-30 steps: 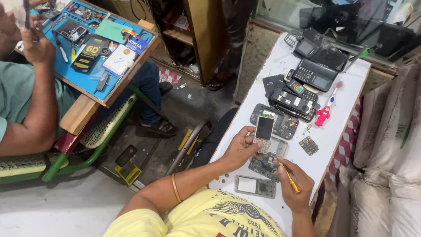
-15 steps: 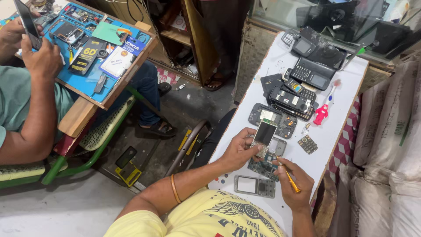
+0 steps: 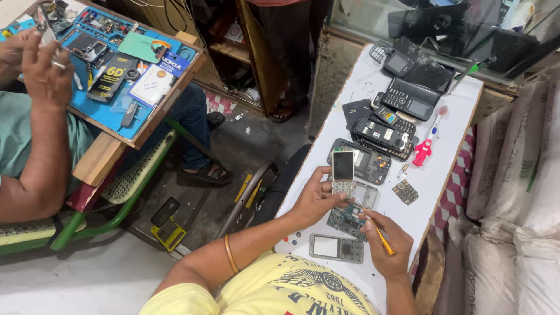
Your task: The person uses a yellow screwdriver to work on a disassembled mobile phone, repeatedly prying and adjusting the screen and keypad assembly. They handle the phone body, screen, and keypad, occasionally setting parts down and picking them up again while another person works nearby.
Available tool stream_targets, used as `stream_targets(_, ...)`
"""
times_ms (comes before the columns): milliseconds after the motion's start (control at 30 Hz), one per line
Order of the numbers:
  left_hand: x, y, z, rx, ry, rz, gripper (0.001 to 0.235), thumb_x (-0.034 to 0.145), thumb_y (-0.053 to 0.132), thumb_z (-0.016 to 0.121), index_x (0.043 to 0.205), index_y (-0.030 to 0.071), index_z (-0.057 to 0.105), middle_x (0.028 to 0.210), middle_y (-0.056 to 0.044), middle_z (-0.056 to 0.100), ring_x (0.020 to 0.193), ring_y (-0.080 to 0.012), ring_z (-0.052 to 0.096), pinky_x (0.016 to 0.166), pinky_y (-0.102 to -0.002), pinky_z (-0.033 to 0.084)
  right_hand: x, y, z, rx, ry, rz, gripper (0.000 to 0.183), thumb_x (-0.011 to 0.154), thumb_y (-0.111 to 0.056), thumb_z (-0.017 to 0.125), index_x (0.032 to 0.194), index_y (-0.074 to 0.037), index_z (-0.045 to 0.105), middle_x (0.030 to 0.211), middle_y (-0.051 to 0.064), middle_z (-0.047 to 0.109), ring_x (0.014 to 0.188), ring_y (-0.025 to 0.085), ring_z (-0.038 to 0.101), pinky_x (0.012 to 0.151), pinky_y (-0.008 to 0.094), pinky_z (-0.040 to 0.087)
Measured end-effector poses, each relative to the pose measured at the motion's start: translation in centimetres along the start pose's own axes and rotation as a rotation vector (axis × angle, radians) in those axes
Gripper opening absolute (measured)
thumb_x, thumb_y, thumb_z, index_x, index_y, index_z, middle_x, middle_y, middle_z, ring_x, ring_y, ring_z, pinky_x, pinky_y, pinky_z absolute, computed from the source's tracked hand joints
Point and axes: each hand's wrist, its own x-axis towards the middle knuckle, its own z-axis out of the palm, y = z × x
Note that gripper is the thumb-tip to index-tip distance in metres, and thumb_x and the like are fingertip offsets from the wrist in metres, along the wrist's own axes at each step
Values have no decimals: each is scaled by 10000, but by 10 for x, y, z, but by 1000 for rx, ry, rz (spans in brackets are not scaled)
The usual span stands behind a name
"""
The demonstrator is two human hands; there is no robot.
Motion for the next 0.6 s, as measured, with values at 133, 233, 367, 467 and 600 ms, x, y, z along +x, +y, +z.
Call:
stream_targets(133, -1, 4, 1, -2, 2, -39, 499, 1024, 43, 601, 1414, 35, 289, 1172, -193, 691, 1063, -231, 719, 868, -331, 620, -1, 1, -1, 0, -6, -9, 241, 970, -25, 629, 1189, 40, 703, 1005, 107, 774, 772, 94, 696, 693, 222, 569)
stream_targets(233, -1, 9, 3, 49, 17, -80, 499, 1021, 53, 596, 1409, 44, 282, 1120, -184, 706, 1020, -228, 729, 826, -328, 617, -1, 2, -1, 12, -6, 4, 241, 968, -15, 628, 1189, 46, 701, 1006, 116, 772, 776, 97, 696, 699, 226, 573)
stream_targets(367, -1, 10, 4, 35, -8, -73, 492, 1030, 62, 593, 1410, 48, 282, 1120, -170, 699, 1009, -214, 727, 839, -340, 615, 0, 2, 0, 26, -2, 17, 244, 967, -12, 626, 1189, 56, 701, 1013, 126, 768, 790, 103, 701, 704, 232, 581)
stream_targets(467, -2, 7, 2, -9, -15, -71, 489, 1038, 68, 584, 1420, 53, 280, 1150, -167, 684, 1001, -206, 724, 852, -345, 614, 0, 2, -1, 25, -3, -10, 250, 964, -21, 627, 1192, 56, 695, 1011, 121, 770, 790, 99, 715, 690, 231, 584)
stream_targets(600, -3, 1, -1, -54, -19, -34, 491, 1046, 72, 568, 1441, 60, 277, 1168, -159, 665, 997, -205, 726, 860, -339, 610, 1, -1, 1, -26, -1, -20, 240, 971, -26, 631, 1184, 56, 704, 996, 119, 776, 773, 106, 711, 696, 238, 578)
